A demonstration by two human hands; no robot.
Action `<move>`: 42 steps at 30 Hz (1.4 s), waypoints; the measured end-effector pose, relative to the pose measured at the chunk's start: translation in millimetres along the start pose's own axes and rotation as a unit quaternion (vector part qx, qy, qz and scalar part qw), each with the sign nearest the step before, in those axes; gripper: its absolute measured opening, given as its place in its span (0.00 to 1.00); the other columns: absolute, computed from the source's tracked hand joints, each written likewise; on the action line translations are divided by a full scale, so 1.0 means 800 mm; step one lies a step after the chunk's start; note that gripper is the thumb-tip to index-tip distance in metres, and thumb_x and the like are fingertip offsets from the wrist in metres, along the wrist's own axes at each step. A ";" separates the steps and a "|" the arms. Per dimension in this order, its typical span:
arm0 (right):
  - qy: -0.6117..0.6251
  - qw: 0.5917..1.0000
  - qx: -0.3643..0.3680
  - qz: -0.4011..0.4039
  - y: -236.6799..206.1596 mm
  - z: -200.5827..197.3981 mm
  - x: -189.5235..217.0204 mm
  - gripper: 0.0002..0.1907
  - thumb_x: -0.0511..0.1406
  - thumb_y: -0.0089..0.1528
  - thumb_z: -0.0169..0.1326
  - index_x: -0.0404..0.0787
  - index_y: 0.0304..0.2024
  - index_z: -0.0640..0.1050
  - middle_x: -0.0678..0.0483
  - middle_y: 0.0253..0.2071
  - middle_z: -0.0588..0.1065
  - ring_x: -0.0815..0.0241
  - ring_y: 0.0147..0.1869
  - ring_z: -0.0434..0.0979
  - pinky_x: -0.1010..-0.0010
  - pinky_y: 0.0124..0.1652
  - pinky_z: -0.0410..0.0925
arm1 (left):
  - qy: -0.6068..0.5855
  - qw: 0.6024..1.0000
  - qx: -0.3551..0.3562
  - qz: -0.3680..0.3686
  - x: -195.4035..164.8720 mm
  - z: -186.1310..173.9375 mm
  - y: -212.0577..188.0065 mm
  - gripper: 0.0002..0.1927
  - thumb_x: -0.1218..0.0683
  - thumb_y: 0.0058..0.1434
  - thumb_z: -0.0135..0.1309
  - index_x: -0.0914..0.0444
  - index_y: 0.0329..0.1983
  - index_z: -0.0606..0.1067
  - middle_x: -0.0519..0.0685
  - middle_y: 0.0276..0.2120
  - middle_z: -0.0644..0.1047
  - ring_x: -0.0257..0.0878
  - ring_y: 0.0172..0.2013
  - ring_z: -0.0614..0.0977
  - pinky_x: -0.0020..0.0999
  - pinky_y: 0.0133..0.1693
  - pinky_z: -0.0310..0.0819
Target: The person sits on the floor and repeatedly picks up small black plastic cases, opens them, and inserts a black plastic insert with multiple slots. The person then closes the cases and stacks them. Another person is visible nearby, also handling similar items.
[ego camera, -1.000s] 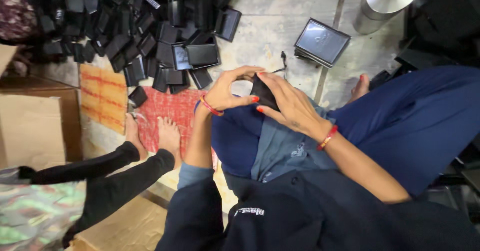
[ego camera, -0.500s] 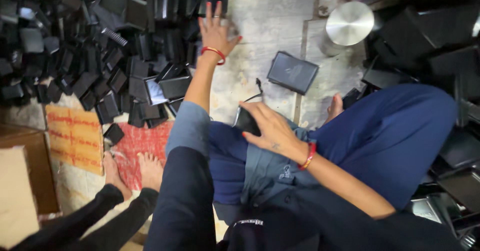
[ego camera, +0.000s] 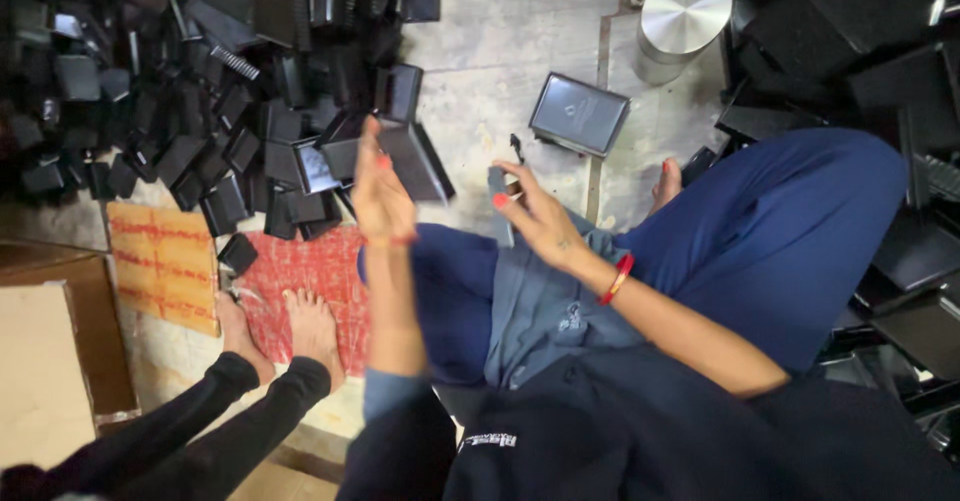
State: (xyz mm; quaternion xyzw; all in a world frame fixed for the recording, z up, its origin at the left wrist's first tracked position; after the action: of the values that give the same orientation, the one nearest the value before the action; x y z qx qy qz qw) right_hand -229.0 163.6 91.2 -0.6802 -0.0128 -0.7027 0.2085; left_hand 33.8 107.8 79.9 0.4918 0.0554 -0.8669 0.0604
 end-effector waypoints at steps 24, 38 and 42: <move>-0.010 0.988 0.022 -0.154 -0.024 0.012 -0.003 0.21 0.36 0.65 0.50 0.38 0.61 0.74 0.47 0.51 0.77 0.59 0.48 0.80 0.69 0.49 0.73 | 0.118 0.981 0.052 -0.148 0.099 0.077 -0.179 0.37 0.58 0.67 0.58 0.70 0.76 0.57 0.57 0.63 0.72 0.43 0.61 0.75 0.35 0.62 0.70; 0.160 0.982 0.055 -0.088 -0.014 0.002 -0.017 0.20 0.43 0.73 0.43 0.40 0.59 0.76 0.55 0.46 0.76 0.66 0.49 0.76 0.74 0.50 0.69 | 0.060 0.965 -0.007 -0.253 0.084 0.061 -0.184 0.35 0.51 0.66 0.58 0.66 0.71 0.59 0.56 0.53 0.74 0.43 0.47 0.82 0.39 0.42 0.83; 0.102 0.987 0.002 -0.121 -0.019 -0.001 -0.008 0.20 0.44 0.73 0.44 0.39 0.59 0.77 0.55 0.45 0.76 0.66 0.50 0.74 0.75 0.51 0.67 | -0.012 0.965 -0.058 -0.254 0.082 0.063 -0.186 0.33 0.39 0.72 0.45 0.71 0.65 0.68 0.59 0.52 0.78 0.46 0.47 0.85 0.42 0.48 0.85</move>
State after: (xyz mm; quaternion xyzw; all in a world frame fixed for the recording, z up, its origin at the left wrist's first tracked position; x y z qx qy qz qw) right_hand -234.9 179.0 89.2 -0.5981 -0.0750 -0.7883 0.1235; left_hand -66.3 243.8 55.0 0.4471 0.2282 -0.8547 -0.1326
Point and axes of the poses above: each hand's wrist, its own y-axis towards the middle knuckle, its own z-axis out of the palm, x = y × z, the point moved 4 cm from there along y, towards the middle knuckle
